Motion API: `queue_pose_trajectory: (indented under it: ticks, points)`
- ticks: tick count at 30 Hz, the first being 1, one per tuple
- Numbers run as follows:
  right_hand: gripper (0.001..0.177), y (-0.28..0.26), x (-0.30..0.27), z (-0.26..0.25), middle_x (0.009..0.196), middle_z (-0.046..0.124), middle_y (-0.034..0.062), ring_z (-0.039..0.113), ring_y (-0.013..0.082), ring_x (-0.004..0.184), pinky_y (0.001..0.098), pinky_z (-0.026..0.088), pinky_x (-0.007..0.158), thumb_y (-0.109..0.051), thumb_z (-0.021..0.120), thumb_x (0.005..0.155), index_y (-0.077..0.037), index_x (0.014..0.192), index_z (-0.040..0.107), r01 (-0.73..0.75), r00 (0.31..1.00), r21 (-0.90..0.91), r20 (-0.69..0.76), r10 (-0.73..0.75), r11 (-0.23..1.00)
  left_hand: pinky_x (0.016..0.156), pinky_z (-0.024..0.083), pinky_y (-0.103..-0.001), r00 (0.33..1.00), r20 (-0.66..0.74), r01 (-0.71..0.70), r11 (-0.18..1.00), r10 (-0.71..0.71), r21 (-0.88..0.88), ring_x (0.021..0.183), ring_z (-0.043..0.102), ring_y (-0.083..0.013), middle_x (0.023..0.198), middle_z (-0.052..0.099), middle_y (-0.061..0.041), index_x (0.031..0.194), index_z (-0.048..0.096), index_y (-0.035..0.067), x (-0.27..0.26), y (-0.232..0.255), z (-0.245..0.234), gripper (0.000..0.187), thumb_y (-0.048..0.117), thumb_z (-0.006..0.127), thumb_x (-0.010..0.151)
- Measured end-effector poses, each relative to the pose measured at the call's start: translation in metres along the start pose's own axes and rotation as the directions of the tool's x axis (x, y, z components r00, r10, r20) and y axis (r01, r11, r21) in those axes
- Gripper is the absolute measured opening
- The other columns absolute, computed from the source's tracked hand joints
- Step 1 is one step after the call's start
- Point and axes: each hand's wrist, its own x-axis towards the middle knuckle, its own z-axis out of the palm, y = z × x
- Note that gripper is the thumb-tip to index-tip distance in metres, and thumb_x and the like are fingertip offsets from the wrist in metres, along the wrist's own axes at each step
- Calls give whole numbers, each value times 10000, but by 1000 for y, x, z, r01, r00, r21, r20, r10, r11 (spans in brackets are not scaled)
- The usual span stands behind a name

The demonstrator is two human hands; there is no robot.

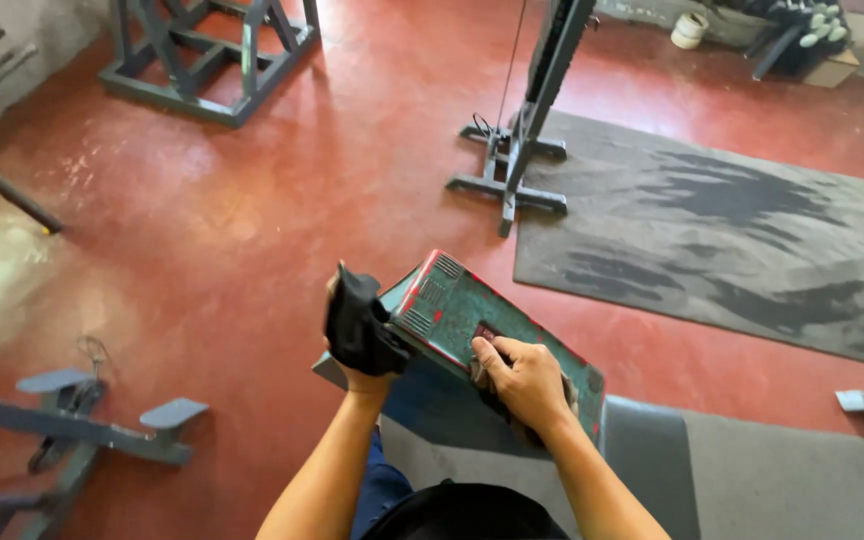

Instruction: Cleaning a blue plastic crate with a rag in a gym.

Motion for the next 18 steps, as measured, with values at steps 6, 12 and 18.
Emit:
queue_pose_trajectory:
  ticks: [6,12,18]
  points:
    - [407,-53,169,52,832,757,105,703,387,981,492,568,830,-644,607,916,-287,826,779,-60,998,68,-20,61,996,751,460,-267,963,-126,203,951,-237,-233,858,536,-134,1163,530,-36,1220,568,36,178,-91,47,283,247,449,1075]
    - [417,-80,315,52,837,752,150,696,420,983,533,555,825,-591,592,942,-249,844,809,-153,975,82,-153,164,985,608,392,-292,848,21,530,848,-530,0,686,536,-188,850,507,-22,1268,451,153,331,-216,100,259,334,390,1093]
    - [385,-106,440,45,845,751,139,701,400,971,519,553,852,-580,610,956,-250,898,801,-192,947,41,-256,196,981,1165,362,-457,857,515,-60,995,11,79,1271,522,-376,1321,535,-175,1362,512,12,310,-384,149,777,93,772,634]
